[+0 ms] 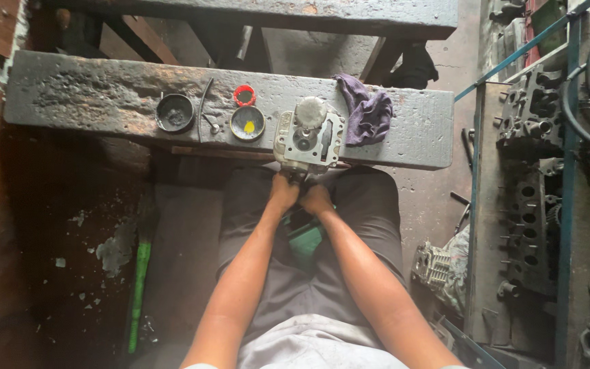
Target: The person cleans and reassembles a small engine cylinder head, applying a yellow substance by hand and using a cloth to wipe different surfaces of the metal part.
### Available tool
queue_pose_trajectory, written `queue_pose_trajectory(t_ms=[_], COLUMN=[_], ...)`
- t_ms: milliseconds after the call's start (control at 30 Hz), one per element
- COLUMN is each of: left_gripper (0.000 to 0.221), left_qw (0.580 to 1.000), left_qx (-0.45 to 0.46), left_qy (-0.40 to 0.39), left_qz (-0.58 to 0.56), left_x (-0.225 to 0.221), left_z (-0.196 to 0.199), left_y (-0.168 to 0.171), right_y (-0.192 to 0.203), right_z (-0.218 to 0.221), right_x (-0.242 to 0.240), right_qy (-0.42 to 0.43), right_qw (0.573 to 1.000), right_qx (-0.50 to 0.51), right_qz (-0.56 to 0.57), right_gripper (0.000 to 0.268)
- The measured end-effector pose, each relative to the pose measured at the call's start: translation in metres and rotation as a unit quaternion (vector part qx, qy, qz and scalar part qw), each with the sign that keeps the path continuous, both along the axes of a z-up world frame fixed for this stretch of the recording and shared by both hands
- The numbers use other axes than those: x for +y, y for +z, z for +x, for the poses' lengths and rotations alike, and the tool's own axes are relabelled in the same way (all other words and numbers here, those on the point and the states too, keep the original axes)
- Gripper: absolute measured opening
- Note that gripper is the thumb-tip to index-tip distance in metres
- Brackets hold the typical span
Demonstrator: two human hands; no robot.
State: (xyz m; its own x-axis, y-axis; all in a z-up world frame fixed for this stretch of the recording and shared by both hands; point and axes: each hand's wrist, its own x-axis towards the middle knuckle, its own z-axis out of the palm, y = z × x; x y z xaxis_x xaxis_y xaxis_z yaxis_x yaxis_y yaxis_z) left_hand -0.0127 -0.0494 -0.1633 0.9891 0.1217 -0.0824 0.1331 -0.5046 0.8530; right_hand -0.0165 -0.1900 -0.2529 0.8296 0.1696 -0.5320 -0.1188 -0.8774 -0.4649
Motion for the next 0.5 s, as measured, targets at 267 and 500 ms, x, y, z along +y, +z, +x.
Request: queue_pose_trajectory(t_ms=[267, 500], left_gripper=[0.028, 0.03], left_qw=[0.998, 0.991], left_qx=[0.044, 0.049], left_qy=[0.005, 0.038], left_qz=[-0.052, -0.122], left_x=[-0.002, -0.003], left_z=[0.001, -0.008], left_y=[0.021, 0.016], right_y=[0.038, 0.049], right_z=[0.003, -0.002], right_x=[-0.003, -0.005], right_qy=[-0.209, -0.194], right_qw=[0.973, 0.963], right_qx=[-0.027, -0.148], right_qz=[0.091, 0.115], right_gripper=[0.038, 0.038])
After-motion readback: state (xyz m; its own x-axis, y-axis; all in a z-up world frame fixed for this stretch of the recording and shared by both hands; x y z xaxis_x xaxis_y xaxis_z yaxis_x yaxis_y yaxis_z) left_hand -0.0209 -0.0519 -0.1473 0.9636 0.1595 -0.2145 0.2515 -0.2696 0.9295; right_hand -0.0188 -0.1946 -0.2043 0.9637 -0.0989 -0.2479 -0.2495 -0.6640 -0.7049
